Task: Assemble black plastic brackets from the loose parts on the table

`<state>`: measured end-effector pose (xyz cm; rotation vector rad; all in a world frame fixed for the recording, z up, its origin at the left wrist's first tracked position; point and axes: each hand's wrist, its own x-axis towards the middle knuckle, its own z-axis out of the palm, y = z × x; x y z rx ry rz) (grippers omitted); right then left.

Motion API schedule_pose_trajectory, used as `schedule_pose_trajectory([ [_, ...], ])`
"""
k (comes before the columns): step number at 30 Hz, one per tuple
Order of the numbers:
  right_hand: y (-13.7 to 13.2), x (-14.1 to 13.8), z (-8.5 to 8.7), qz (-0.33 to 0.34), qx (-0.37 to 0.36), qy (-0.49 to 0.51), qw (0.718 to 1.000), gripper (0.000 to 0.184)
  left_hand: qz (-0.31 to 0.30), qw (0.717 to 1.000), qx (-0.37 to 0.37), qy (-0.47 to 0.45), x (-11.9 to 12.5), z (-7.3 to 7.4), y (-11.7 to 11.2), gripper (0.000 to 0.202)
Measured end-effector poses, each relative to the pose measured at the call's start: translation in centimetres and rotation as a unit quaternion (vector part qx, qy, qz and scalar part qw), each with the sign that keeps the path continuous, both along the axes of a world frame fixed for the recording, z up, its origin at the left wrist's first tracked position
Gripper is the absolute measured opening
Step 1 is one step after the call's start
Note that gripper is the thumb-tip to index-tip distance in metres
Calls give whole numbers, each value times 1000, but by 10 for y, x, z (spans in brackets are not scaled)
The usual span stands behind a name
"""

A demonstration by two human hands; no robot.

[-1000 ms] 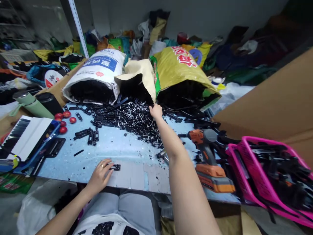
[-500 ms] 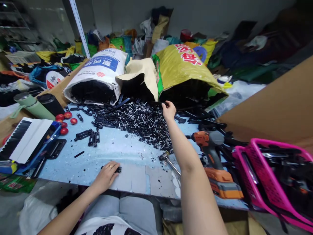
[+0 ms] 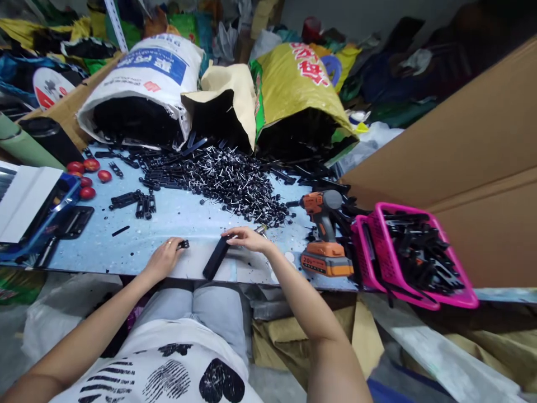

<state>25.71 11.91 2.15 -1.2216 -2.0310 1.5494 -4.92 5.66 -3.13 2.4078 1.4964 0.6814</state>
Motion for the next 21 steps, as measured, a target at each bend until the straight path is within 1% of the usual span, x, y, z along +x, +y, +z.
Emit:
schedule_pose_trajectory([
  [1, -5, -9, -4, -44, 59, -54, 996, 42, 14, 1000, 2, -14, -2, 2, -1, 21],
  [2, -11, -19, -7, -104, 117, -123, 980, 43, 27, 999, 3, -28, -4, 4, -2, 22],
  [3, -18, -30, -10, -166, 158, -200, 953, 47, 39, 998, 5, -40, -6, 6, -3, 24],
  [4, -25, -41, -12, -215, 178, -272, 921, 53, 45, 998, 7, -52, -7, 8, -4, 26],
  [5, -32, -52, -14, -244, 178, -332, 894, 61, 46, 997, 8, -64, -7, 10, -5, 28],
  [6, -40, -62, -15, -254, 166, -374, 876, 69, 44, 996, 7, -75, -6, 13, -5, 30],
  [7, -46, -71, -16, -253, 152, -395, 870, 73, 40, 996, 1, -85, -5, 16, -6, 31],
  [8, -51, -78, -17, -247, 144, -392, 874, 73, 35, 995, -9, -96, -3, 20, -7, 31],
  [9, -54, -83, -18, -241, 143, -365, 888, 68, 33, 993, -25, -107, -1, 24, -9, 31],
  [10, -56, -85, -20, -238, 144, -313, 908, 61, 36, 991, -45, -121, 1, 28, -10, 31],
  [12, -57, -87, -22, -241, 118, -149, 952, 51, 57, 982, -94, -155, 7, 36, -14, 31],
  [13, -56, -87, -23, -243, 82, -55, 965, 50, 68, 975, -120, -176, 10, 40, -16, 32],
  [14, -56, -89, -24, -251, 35, 33, 967, 51, 75, 966, -145, -199, 13, 43, -18, 34],
  [15, -57, -91, -25, -261, -17, 107, 959, 54, 75, 957, -169, -224, 16, 46, -19, 36],
  [17, -60, -100, -24, -273, -103, 210, 933, 59, 56, 936, -211, -277, 23, 50, -21, 40],
  [19, -65, -110, -22, -269, -148, 268, 913, 62, 47, 918, -232, -319, 29, 51, -21, 41],
  [20, -67, -114, -20, -264, -157, 284, 908, 63, 51, 915, -227, -328, 32, 52, -21, 42],
  [21, -69, -116, -19, -255, -159, 289, 909, 65, 60, 919, -212, -328, 33, 53, -21, 41],
])
